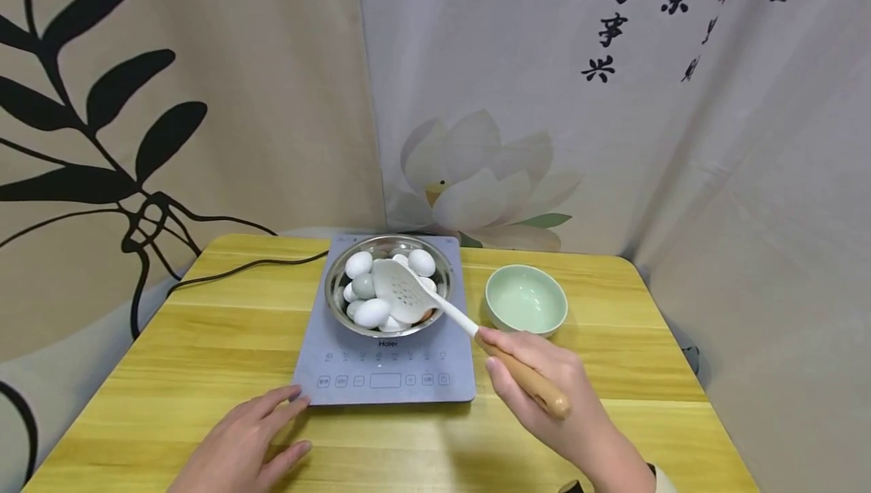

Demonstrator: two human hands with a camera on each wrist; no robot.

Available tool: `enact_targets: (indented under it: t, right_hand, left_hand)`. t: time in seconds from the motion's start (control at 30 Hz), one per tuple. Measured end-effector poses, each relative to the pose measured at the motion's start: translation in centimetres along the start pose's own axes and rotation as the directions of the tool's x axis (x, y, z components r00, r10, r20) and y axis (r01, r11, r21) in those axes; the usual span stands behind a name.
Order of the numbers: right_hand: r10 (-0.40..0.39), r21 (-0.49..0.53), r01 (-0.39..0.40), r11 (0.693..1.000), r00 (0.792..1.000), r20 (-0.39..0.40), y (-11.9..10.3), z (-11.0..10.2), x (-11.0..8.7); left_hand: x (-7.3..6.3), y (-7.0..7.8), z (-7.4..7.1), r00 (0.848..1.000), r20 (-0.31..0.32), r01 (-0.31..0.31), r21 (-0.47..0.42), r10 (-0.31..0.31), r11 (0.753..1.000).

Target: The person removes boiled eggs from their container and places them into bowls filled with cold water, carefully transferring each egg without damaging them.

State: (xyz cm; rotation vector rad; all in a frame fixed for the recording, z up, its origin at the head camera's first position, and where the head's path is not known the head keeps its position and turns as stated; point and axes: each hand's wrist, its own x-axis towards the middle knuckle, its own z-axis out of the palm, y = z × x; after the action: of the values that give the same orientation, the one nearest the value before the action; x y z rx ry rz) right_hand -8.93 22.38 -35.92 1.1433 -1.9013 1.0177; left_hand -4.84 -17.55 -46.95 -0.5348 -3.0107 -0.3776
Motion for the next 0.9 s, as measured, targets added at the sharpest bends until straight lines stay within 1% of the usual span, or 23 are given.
enact_targets:
  t: [0.17,0.3,0.47,0.57,0.7,0.8,0.87,0.9]
  right_hand:
    - [-0.062,0.048,0.060,0.997,0.997,0.049,0.2,-0.2,0.7]
    - [-0.118,0.093,0.111,0.989,0.990,0.076,1.1,-0.2,1.3]
    - [-0.144,0.147,0.129,0.981,0.984,0.102,2.4,-0.1,1.9]
    - [-0.169,0.147,0.150,0.978,0.978,0.124,2.9,-0.1,2.3]
    - [-0.197,0.118,0.180,0.976,0.969,0.149,3.2,0.1,2.6]
    - [-0.176,0.146,0.156,0.977,0.974,0.141,3.4,0.2,2.4]
    - [-0.120,0.189,0.093,0.978,0.983,0.136,3.7,0.3,2.1]
    - [-0.071,0.226,0.037,0.974,0.987,0.142,3.8,0.3,1.9]
  left_hand:
    - [0.1,0.1,-0.2,1.000,0.012,0.007,-0.002,-0.007,1.000]
    - [0.1,0.1,-0.2,1.000,0.005,0.003,0.000,-0.003,1.000]
    - [0.1,0.2,-0.1,1.000,-0.002,0.000,0.001,0.000,1.000]
    - [0.0,0.2,-0.2,1.000,-0.003,0.002,-0.001,-0.002,1.000]
    - [0.0,0.3,-0.1,1.000,-0.007,0.007,-0.002,-0.007,1.000]
    - [0.0,0.3,0.0,1.000,-0.008,0.013,-0.004,-0.013,1.000]
    - [0.0,0.3,0.0,1.000,0.003,0.023,-0.009,-0.023,1.000]
    - [0.0,0.3,0.0,1.000,0.010,0.029,-0.013,-0.029,1.000]
